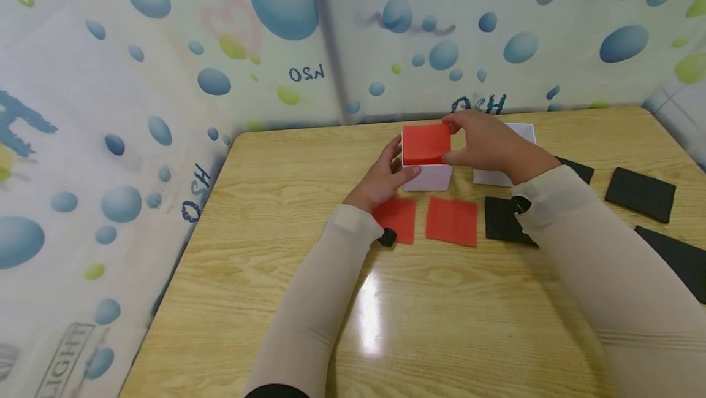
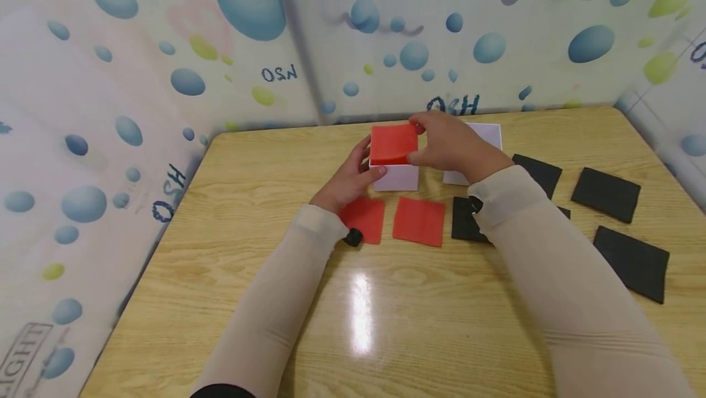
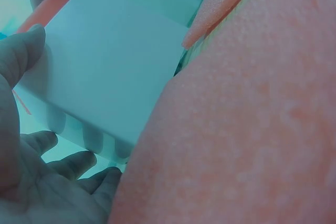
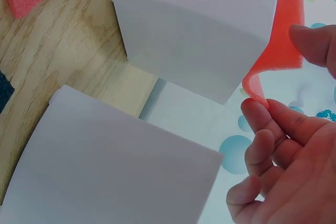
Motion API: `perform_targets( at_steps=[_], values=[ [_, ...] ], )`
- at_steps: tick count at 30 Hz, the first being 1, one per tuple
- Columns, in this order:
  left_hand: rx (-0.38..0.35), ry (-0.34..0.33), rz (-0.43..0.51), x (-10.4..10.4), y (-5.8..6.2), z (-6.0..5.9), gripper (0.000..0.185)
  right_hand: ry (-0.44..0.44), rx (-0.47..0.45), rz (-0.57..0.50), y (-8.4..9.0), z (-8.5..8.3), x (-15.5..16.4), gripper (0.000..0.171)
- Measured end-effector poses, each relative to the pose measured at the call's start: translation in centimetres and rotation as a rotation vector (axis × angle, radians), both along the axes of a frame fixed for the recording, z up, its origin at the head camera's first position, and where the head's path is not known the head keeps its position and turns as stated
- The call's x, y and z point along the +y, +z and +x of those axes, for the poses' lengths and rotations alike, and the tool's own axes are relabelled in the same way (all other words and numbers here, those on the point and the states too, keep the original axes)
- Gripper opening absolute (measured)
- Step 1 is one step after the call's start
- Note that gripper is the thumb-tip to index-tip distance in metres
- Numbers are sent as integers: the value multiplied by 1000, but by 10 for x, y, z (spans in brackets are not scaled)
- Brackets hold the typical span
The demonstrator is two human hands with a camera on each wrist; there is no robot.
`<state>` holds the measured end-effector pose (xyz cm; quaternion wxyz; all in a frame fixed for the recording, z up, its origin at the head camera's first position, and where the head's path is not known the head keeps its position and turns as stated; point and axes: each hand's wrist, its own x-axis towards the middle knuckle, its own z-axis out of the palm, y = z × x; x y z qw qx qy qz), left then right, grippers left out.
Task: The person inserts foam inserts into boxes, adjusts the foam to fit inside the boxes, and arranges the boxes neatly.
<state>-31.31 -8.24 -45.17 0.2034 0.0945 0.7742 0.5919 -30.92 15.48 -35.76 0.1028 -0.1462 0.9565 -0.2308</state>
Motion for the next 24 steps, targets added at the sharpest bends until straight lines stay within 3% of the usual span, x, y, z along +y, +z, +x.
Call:
perform_targets(
  at_steps=[13,17,24],
  values=[
    [5,-6,15,-1,0,-1,90,25,-29,66,3,-6,-5,86],
    [11,-6,15,-1,0,-1,91,25,-39,114,5,-5,-7,96],
    [11,-23,3,0,0,-1,92,46,43,232,9,6,-11,106]
  ],
)
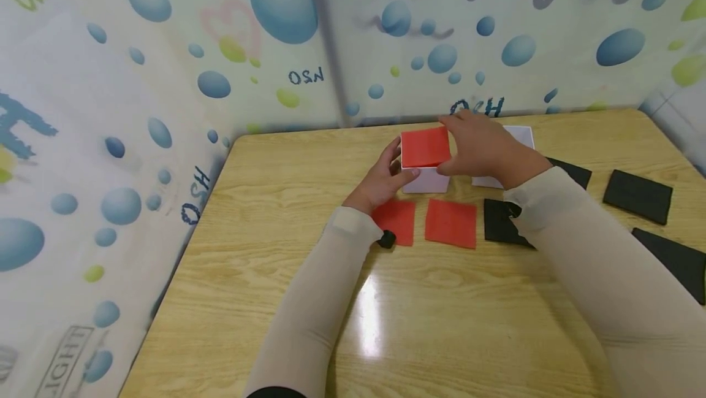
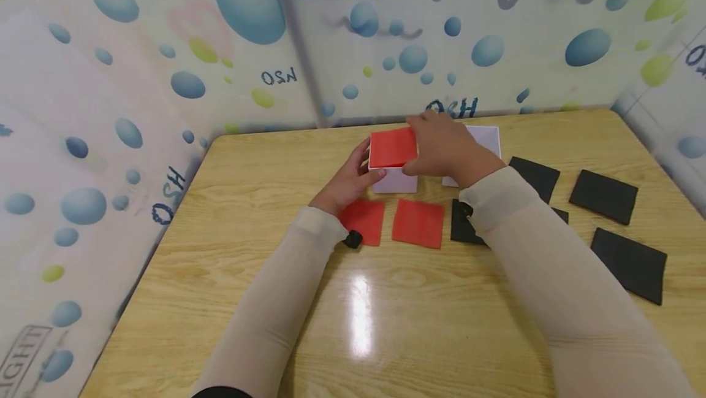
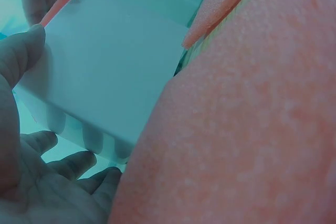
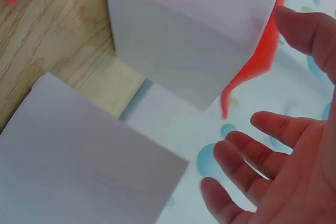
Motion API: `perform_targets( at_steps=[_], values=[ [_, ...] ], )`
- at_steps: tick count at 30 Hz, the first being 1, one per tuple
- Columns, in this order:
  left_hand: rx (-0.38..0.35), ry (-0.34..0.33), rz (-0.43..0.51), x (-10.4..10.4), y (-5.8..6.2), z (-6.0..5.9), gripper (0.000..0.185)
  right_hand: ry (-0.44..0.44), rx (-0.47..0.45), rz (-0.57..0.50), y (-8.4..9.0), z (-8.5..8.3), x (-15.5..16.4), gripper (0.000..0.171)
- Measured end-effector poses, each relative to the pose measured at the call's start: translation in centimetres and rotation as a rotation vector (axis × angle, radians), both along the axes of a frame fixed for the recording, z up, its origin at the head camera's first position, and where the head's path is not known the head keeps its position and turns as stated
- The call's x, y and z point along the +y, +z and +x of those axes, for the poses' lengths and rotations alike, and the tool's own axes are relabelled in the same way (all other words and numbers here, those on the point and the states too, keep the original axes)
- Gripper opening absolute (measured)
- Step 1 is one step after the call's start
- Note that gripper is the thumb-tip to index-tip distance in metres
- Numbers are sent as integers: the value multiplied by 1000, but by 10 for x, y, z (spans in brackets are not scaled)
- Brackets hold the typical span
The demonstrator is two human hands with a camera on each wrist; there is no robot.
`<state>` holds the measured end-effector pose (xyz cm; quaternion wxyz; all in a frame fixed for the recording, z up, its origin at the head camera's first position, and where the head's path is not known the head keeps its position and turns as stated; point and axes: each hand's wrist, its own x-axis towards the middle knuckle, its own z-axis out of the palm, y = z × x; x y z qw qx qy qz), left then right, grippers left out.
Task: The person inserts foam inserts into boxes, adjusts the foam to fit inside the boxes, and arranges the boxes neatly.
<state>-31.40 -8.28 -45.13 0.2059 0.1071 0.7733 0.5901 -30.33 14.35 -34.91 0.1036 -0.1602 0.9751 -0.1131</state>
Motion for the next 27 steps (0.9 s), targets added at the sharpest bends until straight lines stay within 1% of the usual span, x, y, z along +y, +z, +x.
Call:
perform_targets(
  at_steps=[3,9,12,18,27],
  values=[
    [2,-1,2,0,-1,1,92,36,26,4,-2,7,-4,104],
    [35,-7,10,1,-2,-1,90,184,37,51,-7,21,-11,97],
    [46,-12,17,0,-3,-2,90,229,49,89,-9,26,-15,96],
    [50,-12,33,0,-3,-1,90,223,33,127,-13,28,-21,98],
    [46,-2,14,0,-2,0,90,213,4,127,-20,27,-24,99]
  ],
)
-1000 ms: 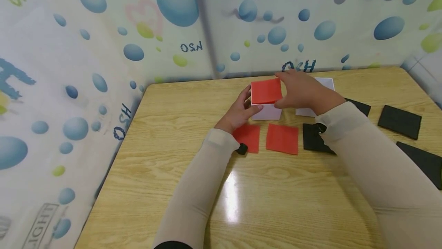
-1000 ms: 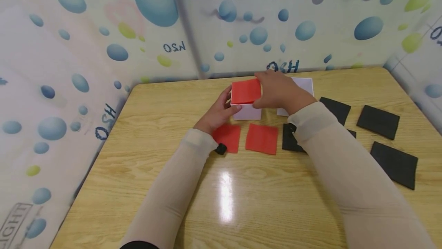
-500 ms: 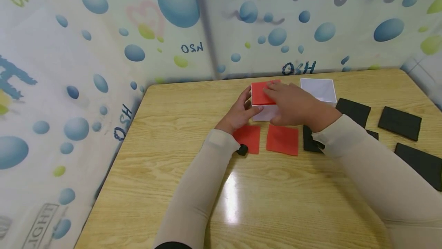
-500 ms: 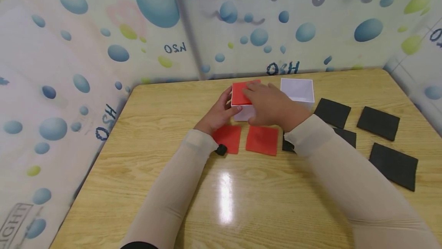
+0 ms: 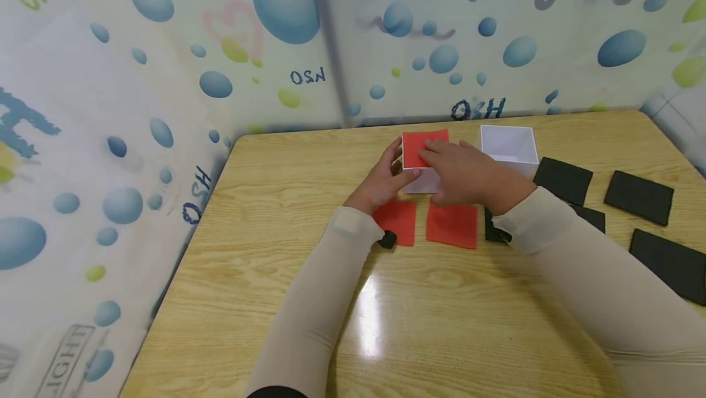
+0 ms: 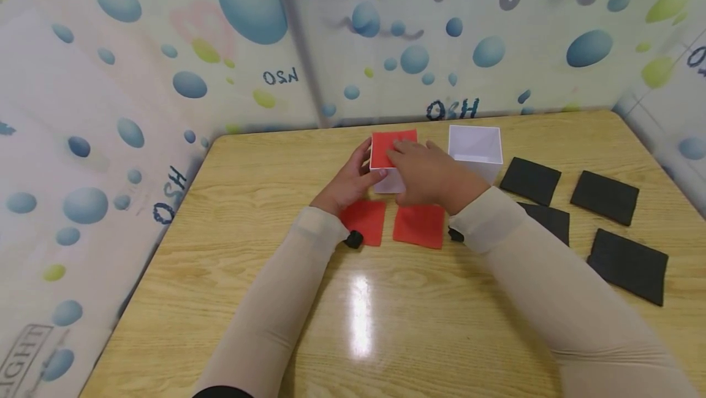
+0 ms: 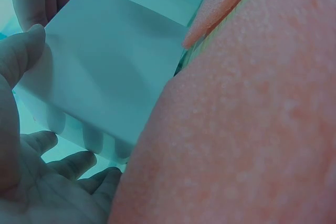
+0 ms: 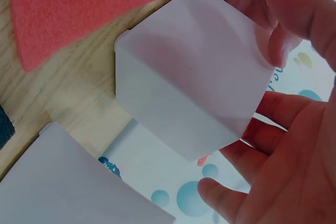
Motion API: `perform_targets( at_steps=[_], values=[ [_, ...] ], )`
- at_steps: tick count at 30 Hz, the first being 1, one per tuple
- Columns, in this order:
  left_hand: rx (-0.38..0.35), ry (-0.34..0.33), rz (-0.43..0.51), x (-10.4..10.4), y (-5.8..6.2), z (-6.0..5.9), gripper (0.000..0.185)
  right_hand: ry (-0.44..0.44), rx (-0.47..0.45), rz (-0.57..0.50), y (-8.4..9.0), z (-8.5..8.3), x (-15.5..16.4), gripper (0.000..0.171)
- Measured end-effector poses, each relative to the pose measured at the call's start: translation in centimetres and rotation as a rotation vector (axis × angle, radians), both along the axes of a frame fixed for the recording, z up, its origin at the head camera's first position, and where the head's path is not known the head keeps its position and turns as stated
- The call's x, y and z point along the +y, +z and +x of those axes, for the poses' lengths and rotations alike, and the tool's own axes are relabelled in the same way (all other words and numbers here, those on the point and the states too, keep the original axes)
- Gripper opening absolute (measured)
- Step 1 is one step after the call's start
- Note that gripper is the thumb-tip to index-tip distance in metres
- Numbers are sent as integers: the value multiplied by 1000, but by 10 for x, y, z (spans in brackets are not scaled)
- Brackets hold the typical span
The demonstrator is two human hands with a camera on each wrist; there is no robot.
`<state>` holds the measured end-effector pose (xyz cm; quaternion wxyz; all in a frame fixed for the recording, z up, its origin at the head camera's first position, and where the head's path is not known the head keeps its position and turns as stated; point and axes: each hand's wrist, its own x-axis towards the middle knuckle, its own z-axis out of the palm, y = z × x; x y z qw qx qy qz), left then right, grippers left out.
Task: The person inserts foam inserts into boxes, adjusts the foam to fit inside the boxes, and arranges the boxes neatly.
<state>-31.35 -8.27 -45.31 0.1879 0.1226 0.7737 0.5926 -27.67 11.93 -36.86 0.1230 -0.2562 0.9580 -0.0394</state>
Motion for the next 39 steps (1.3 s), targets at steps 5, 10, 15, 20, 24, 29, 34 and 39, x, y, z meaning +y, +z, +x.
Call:
perform_targets(
  at_steps=[5,10,15,20,24,29,34,39],
  values=[
    [-1,3,3,0,0,0,90,0,-5,1,1,0,-3,99],
    [-8,-5,1,0,2,-1,91,27,44,-10,3,-2,-4,97],
    [-4,-5,16,0,2,-2,91,25,56,-20,3,-6,-6,99],
    [-1,1,11,0,1,0,92,4,24,-3,-2,-9,-9,103],
    [-4,3,20,1,1,0,91,-7,20,10,-6,-12,-10,104],
    [-10,8,29,1,0,1,91,-11,28,10,-8,-12,-10,102],
    [-9,5,20,1,0,1,91,-10,25,19,-7,-12,-11,102],
    [-10,1,-1,0,2,0,91,-6,33,21,-6,-14,-11,103]
  ],
)
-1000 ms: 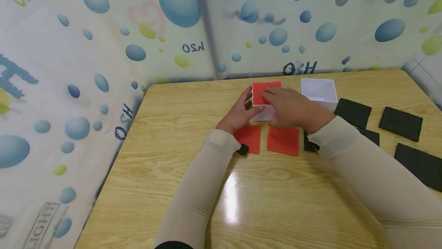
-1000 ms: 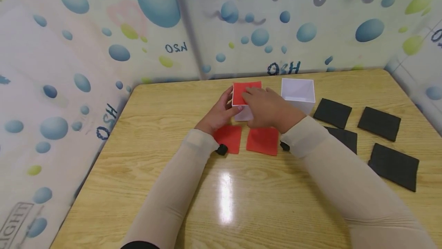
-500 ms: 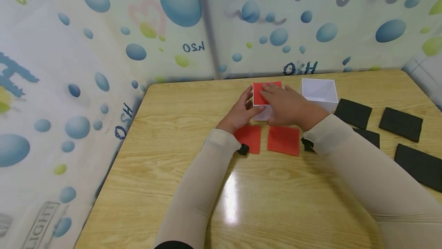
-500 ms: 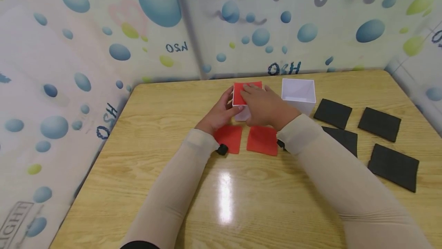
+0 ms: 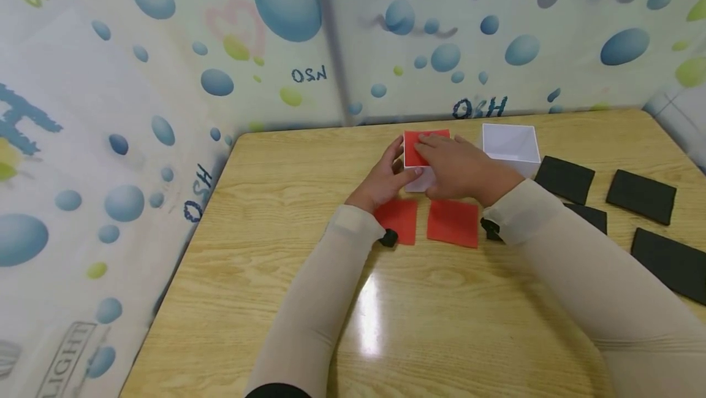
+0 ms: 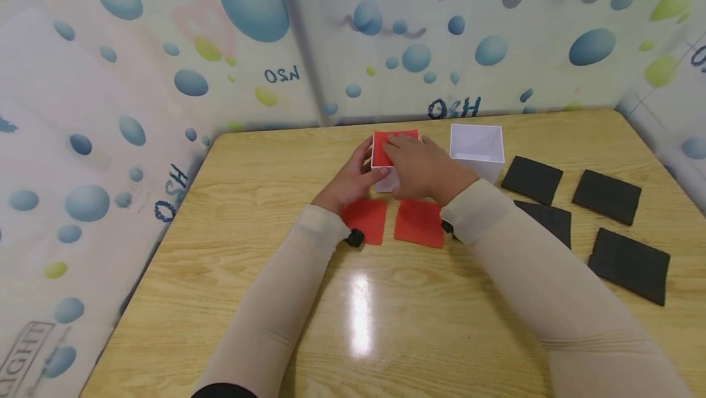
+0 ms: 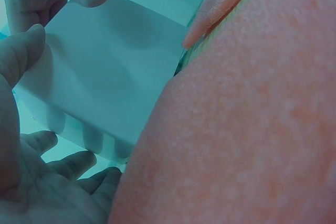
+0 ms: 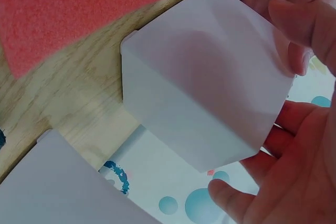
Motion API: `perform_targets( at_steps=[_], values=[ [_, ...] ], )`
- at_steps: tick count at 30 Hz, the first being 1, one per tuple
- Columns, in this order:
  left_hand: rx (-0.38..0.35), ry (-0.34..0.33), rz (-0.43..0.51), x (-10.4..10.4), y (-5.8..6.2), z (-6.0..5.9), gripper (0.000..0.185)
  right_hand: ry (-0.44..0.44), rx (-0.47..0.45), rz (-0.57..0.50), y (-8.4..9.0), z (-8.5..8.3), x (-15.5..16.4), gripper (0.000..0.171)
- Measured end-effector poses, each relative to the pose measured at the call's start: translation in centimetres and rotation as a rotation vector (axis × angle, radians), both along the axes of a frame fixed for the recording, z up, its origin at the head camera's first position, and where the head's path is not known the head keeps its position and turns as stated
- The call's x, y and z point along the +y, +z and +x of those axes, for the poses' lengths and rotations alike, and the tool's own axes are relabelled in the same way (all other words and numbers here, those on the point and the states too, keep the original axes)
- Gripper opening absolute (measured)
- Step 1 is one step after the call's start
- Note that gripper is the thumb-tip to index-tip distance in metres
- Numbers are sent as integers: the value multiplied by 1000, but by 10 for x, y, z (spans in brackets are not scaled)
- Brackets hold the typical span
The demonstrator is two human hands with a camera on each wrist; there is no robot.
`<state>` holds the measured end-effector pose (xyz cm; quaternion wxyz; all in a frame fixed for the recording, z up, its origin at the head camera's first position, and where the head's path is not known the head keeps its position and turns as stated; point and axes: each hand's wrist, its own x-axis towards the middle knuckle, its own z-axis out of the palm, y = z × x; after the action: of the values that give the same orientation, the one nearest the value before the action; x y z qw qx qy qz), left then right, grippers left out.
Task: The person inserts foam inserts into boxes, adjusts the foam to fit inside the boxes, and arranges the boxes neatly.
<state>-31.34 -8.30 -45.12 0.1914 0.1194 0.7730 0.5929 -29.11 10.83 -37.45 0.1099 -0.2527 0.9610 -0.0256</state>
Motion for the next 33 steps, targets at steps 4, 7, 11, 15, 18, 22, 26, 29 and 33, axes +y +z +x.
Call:
perform_targets(
  at_steps=[4,7,11,15,18,22,26,29,33],
  values=[
    [4,-6,-10,-1,0,-1,91,6,12,-17,-1,-3,0,108],
    [-2,-13,-1,0,1,-1,92,11,17,-22,0,-6,1,111],
    [-4,-11,-2,0,1,-1,91,0,5,-22,0,-9,2,116],
    [-7,-5,-7,0,1,0,91,-19,-12,-27,0,-13,0,120],
    [-10,-6,-2,-1,1,-1,91,-29,-18,-32,-1,-14,-1,122],
    [-15,-8,1,-1,2,-1,92,-35,-12,-29,-2,-13,1,122],
    [-12,-7,13,0,2,0,91,-34,-4,-28,-3,-10,1,122],
    [-5,-4,13,0,1,0,91,-27,0,-29,-3,-9,1,121],
    [-1,2,0,0,0,-1,91,-17,3,-28,-2,-7,1,117]
  ],
)
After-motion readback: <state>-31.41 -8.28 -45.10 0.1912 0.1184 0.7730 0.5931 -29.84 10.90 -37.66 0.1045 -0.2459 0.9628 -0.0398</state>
